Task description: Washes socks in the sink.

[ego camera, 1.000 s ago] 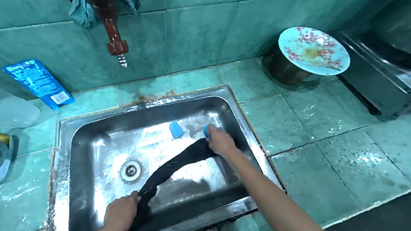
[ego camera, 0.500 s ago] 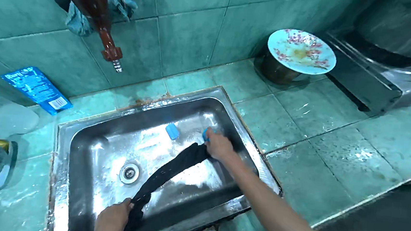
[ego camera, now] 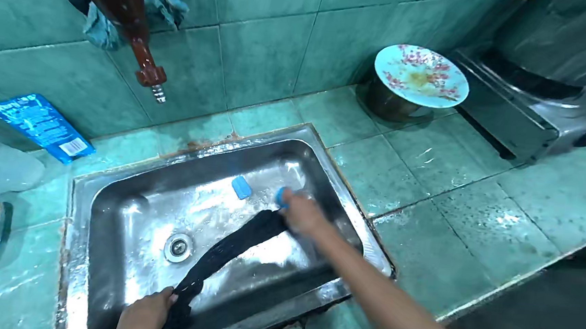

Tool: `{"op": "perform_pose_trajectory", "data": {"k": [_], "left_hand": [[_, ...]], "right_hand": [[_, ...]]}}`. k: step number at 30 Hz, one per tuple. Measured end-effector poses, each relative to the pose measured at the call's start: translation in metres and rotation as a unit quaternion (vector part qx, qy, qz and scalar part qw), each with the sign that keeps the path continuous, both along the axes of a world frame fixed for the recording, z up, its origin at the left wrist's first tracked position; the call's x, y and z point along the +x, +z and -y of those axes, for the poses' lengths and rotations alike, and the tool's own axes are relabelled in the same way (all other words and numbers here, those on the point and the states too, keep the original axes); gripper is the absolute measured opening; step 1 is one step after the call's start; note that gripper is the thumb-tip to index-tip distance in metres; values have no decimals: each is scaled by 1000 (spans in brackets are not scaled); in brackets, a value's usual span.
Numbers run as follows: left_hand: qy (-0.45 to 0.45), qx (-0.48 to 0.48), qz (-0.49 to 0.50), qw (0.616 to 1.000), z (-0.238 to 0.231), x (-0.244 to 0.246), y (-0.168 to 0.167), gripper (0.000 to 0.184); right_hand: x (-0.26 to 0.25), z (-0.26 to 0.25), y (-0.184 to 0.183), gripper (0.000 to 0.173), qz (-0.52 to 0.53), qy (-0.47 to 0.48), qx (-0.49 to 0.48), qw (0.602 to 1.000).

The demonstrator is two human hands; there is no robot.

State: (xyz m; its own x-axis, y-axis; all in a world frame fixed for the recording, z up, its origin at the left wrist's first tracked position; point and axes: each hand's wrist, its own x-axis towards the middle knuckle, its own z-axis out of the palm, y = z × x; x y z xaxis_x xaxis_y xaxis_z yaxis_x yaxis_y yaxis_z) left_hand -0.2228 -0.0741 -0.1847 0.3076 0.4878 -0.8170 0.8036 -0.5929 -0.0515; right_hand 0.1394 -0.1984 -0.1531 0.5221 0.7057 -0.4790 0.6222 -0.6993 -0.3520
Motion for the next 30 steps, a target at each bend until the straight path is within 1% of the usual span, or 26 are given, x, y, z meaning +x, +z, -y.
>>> {"op": "perform_pose_trajectory", "data": {"k": [1, 3, 4, 5, 6, 7, 8, 10, 12, 13, 15, 17, 18, 19, 21, 22, 24, 25, 26, 27, 28, 29, 30], "left_hand": [[4, -1, 0, 1000, 0, 1, 0, 52], [6, 0, -5, 1000, 2, -1, 2, 52], [7, 3, -6, 1000, 2, -4, 4, 51], [7, 7, -6, 1000, 0, -6, 5, 51], [7, 9, -6, 1000, -3, -10, 5, 52], [8, 7, -7, 1000, -6, -14, 5, 52], [11, 2, -12, 1000, -6, -16, 5, 53], [15, -7, -20, 1000, -6, -16, 6, 54], [29, -6, -5, 1000, -9, -18, 3, 55], [44, -8, 10, 999, -12, -21, 1, 56], [82, -22, 72, 994, -19, -32, 5, 59], [122, -46, 193, 972, -31, -41, 29, 55], [143, -57, 264, 952, -36, -43, 50, 49], [167, -64, 331, 926, -38, -41, 78, 41], [212, -55, 466, 857, -36, -28, 141, 20], [223, -47, 536, 813, -34, -20, 170, 14], [234, -49, 666, 707, -32, -4, 207, 13], [239, -65, 719, 649, -32, 4, 219, 12], [250, -77, 755, 601, -32, 15, 229, 13], [263, -83, 774, 570, -32, 27, 235, 15], [273, -87, 777, 560, -34, 40, 236, 18], [277, -96, 768, 570, -40, 52, 232, 21], [284, -106, 751, 587, -47, 65, 225, 24]], "right_hand": [[-48, -3, 0, 45, -32, 51, 34, 998], [-136, -12, -11, 50, -127, 199, 41, 971], [-158, -14, -15, 51, -161, 243, 29, 956], [-156, -14, -18, 54, -170, 246, 13, 954], [-134, -14, -21, 56, -162, 218, -12, 962], [-100, -12, -26, 54, -140, 172, -21, 975], [-61, -6, -31, 50, -108, 122, -12, 987], [5, 0, -25, 42, -49, 46, -20, 998], [44, 1, -17, 41, -6, -1, -30, 1000], [57, 0, -17, 40, -1, -4, -26, 1000], [72, -9, -12, 38, -30, 36, -22, 999], [76, -29, 12, 42, -31, 115, -22, 993], [73, -43, 34, 44, -14, 146, 3, 989], [67, -58, 61, 44, 3, 166, 65, 984], [45, -94, 132, 49, 4, 180, 228, 957], [31, -113, 168, 53, -12, 177, 315, 932], [3, -150, 225, 63, -73, 174, 471, 862], [-10, -168, 246, 68, -109, 180, 521, 827], [-20, -183, 261, 71, -136, 194, 543, 806], [-28, -196, 272, 68, -151, 211, 545, 797], [-35, -206, 278, 59, -153, 223, 536, 799], [-39, -213, 280, 45, -149, 221, 524, 809], [-41, -219, 281, 39, -145, 213, 507, 823]]}}
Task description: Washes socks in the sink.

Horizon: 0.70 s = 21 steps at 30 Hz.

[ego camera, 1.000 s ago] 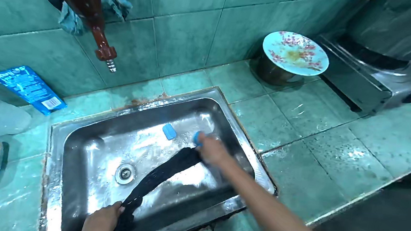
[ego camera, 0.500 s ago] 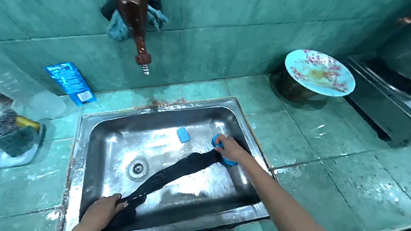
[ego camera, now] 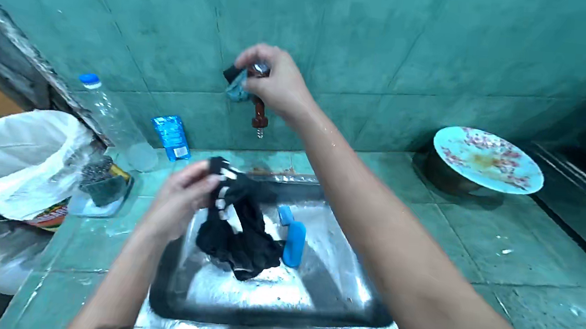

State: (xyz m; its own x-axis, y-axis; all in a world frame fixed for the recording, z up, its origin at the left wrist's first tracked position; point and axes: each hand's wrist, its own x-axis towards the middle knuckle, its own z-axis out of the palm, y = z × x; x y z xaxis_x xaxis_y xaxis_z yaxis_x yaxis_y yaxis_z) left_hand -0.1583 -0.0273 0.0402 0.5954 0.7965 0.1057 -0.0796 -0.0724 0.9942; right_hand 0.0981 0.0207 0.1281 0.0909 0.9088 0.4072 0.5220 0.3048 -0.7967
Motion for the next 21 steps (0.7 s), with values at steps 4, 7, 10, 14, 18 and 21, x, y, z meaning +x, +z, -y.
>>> {"op": "perform_pose_trajectory", "data": {"k": [4, 7, 10, 14, 18, 21], "left_hand": [[-12, -52, -106, 993, -26, 49, -41, 38], [-15, -98, -106, 989, -40, 78, -56, 43], [5, -42, -133, 990, -53, 107, -56, 28], [17, 41, -252, 967, -65, 140, -44, 41], [41, 22, -269, 962, -68, 155, -33, 46], [1, 18, -245, 969, -74, 146, -33, 43]], "right_hand": [[1, -12, 3, 27, -63, -9, -58, 996], [7, -16, 6, 22, -83, 24, -82, 993], [14, -17, 10, 27, -75, 67, -102, 990], [21, -22, 9, 27, -76, 122, -114, 983], [29, -26, 7, 27, -76, 173, -108, 976], [31, -25, -11, 38, -118, 194, -17, 974]]}}
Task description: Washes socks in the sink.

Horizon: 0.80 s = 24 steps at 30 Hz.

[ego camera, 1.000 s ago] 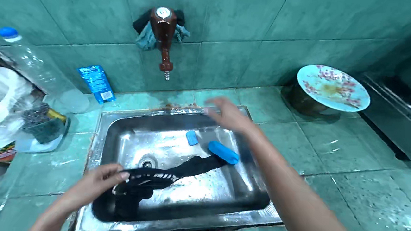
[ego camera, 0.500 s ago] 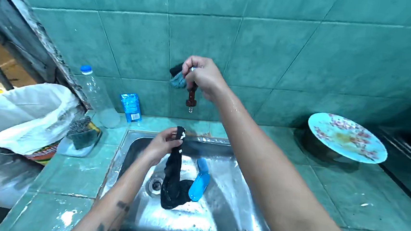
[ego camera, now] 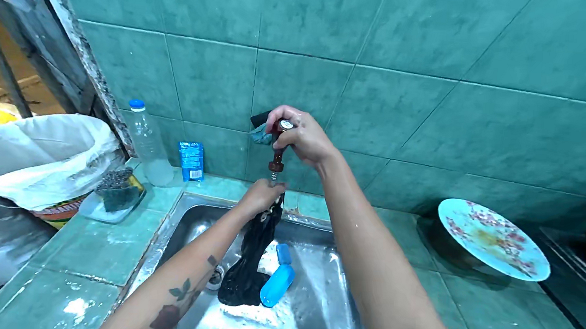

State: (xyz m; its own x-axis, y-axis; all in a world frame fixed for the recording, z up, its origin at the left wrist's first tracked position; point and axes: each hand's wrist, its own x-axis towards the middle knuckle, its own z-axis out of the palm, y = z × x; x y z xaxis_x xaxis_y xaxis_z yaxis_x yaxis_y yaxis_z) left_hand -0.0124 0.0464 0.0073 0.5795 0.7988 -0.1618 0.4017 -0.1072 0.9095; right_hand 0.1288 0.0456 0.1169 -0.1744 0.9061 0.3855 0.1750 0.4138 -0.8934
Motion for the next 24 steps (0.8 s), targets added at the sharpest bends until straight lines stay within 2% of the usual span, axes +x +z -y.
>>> {"op": "perform_pose_trajectory", "data": {"k": [2, 3, 4, 6, 7, 9, 10, 12, 14, 15, 18, 20, 22, 24], "left_hand": [[-46, 18, 25, 998, -4, -11, -1, 36], [-64, 22, 40, 997, -5, -16, -1, 33], [-74, 22, 61, 995, -6, -21, -1, 31], [-81, 19, 130, 988, -8, -27, -5, 26], [-89, 19, 153, 984, -8, -30, -10, 24], [-111, 27, 160, 980, -10, -39, -22, 22], [-116, 22, 157, 980, -11, -45, -31, 21], [-95, -13, 172, 980, -9, -51, -49, 28], [-8, -97, 211, 973, 1, -44, -59, 45], [58, -147, 224, 962, 10, -36, -61, 52], [212, -220, 254, 918, 28, -6, -71, 54], [244, -221, 293, 898, 29, 4, -82, 45], [221, -210, 261, 916, 37, -2, -74, 41], [189, -200, 194, 942, 40, -11, -62, 46]], "right_hand": [[-2, 14, -35, 61, -89, -26, 58, 994], [-5, 25, -59, 70, -120, -56, 55, 990], [-6, 39, -88, 70, -123, -89, 28, 988], [-8, 66, -134, 52, -31, -135, -76, 988], [-6, 77, -144, 44, 20, -139, -102, 985], [11, 89, -140, 35, 75, -152, -56, 984], [22, 91, -133, 32, 55, -170, -15, 984], [31, 89, -130, 28, -88, -219, 36, 971], [12, 84, -140, 34, -270, -260, 26, 927], [-8, 82, -147, 37, -310, -266, 5, 913], [-84, 67, -161, 26, -273, -346, -23, 897], [-101, 48, -170, 34, -186, -407, 31, 894], [-91, 36, -172, 40, -62, -433, 25, 899], [-73, 29, -175, 43, 18, -426, -29, 904]]}}
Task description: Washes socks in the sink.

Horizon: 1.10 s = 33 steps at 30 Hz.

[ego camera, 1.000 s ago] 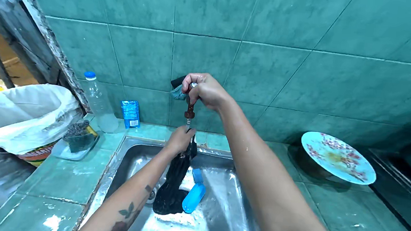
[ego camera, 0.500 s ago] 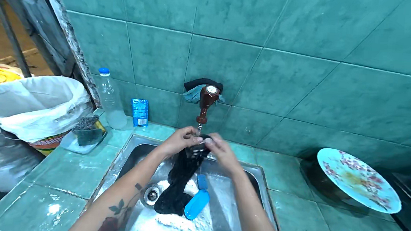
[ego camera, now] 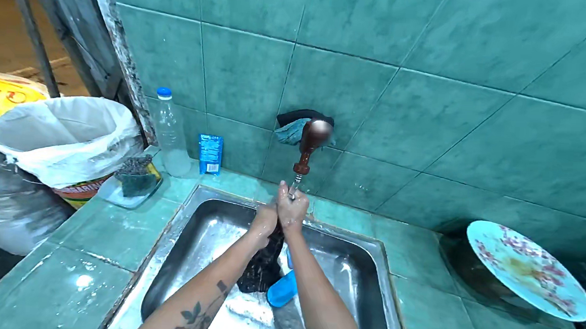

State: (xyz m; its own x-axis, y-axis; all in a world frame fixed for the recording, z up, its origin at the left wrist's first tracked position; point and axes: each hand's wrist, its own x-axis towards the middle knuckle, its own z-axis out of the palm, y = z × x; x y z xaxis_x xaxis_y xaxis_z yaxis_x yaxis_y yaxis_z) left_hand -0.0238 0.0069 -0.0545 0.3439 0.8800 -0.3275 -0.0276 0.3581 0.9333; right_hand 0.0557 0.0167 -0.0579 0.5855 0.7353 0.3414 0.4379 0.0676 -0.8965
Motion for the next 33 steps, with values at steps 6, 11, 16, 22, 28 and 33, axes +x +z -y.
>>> {"op": "perform_pose_trajectory", "data": {"k": [6, 11, 16, 22, 28, 33], "left_hand": [[-70, 108, 60, 990, -23, -28, 53, 43], [61, 102, 231, 966, -25, -46, 52, 58], [178, -44, 95, 978, 6, -8, -26, 62], [51, -28, 59, 997, 6, 2, -26, 54], [-155, -24, 23, 987, -7, -65, 26, 60], [-153, -25, 86, 984, -33, -117, 51, 62]], "right_hand": [[-10, 54, -49, 75, -159, 166, -30, 973], [-3, 72, -85, 44, -170, 134, 3, 976], [-50, 61, 2, 41, -291, 57, 105, 949], [-22, 45, -23, 38, -58, -36, -33, 997], [63, 44, -40, 52, -38, 20, -276, 960], [105, 59, -12, 39, -155, 39, -218, 963]]}}
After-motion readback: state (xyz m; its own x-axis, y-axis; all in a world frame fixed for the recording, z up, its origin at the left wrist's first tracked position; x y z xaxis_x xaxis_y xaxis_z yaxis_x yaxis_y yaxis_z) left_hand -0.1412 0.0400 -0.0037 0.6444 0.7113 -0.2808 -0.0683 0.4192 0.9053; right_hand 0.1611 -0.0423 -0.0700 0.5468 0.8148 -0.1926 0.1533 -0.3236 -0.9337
